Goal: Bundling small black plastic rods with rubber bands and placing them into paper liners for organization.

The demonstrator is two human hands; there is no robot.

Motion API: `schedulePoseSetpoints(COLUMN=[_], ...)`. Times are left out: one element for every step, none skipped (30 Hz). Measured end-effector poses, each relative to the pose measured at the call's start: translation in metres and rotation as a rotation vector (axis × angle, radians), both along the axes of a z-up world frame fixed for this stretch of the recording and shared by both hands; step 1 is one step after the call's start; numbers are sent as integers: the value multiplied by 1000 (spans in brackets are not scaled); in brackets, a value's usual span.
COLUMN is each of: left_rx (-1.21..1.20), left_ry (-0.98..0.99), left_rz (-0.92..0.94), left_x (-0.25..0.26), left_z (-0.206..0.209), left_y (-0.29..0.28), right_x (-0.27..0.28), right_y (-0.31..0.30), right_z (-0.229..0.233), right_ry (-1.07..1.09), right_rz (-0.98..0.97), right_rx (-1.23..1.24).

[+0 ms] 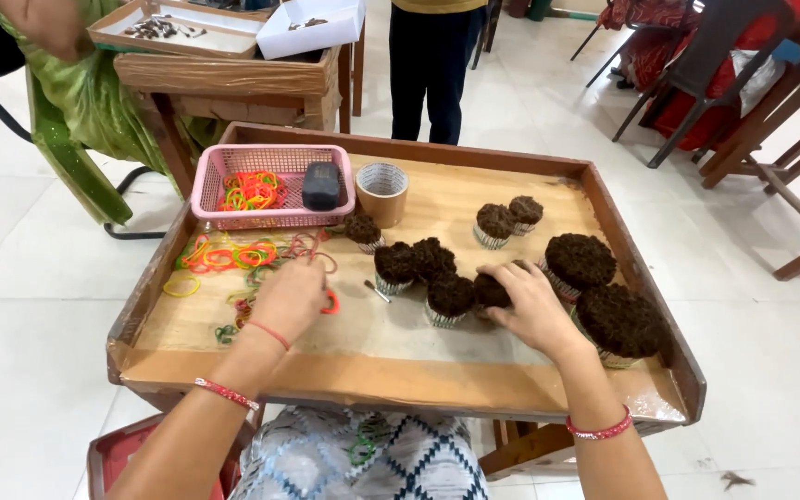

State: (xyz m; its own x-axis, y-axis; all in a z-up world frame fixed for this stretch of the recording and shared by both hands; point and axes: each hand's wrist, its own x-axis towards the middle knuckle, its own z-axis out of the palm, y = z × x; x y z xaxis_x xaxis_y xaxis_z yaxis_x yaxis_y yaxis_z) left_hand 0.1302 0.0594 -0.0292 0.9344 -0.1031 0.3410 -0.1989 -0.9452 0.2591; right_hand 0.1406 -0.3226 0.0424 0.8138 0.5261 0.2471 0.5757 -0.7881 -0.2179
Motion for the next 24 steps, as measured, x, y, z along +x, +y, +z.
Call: schedulePoseSetpoints(left_rx=[1,113,224,225,167,109,109,-136,-385,-388,-448,-508,-507,-530,-553,-551,-529,-506,-507,-485,-462,-461,-451,-440], left_ry=[5,-71,-148,-145,-137,-128,-132,-15,107,108,142,177,178,132,82,80,125,169,168,198,234,237,317,397], left_rz=[5,89,172,176,144,112,107,-57,-221,-224,-255,-286,-291,-291,-291,-297,-269,-240,-238,-234,-230,-227,-228,-229], left_x=[-8,-16,-23,-22,-18,-14,-8,-2,1,10,20,29,32,35,39,32,22,12,2,-8,-21,-27,-31,-36], left_z=[15,29,44,44,46,48,49,50,49,38,28,19,11,4,-2,6,13,19,26,34,41,46,51,56], left_y=[1,1,1,-4,-9,-14,-25,-37,-49,-57,-64,-71,-78,-84,-91,-95,-99,-103,-102,-102,-102,-96,-90,-84], right_x=[2,4,6,3,3,2,3,4,4,12,22,32,33,35,39,29,17,5,-5,-14,-26,-34,-41,-49], right_y=[3,6,8,15,21,27,31,36,40,44,49,53,59,65,70,76,82,89,92,95,98,95,92,88], right_z=[-3,-6,-8,-9,-8,-6,-7,-7,-8,-18,-28,-38,-46,-54,-61,-52,-46,-39,-36,-34,-31,-40,-49,-59], right_ry=[5,-61,-129,-126,-188,-250,-253,-148,-37,-37,170,382,379,446,511,504,581,657,658,738,820,824,823,822], right_rz=[5,-72,-150,-145,-199,-254,-259,-182,-101,-104,-43,21,17,-58,-131,-133,-222,-311,-309,-332,-357,-359,-324,-289], right_rx=[1,-26,-53,-53,-7,39,39,298,550,546,793,1034,1036,1051,1065,1067,1131,1192,1191,1365,1541,1542,1566,1589])
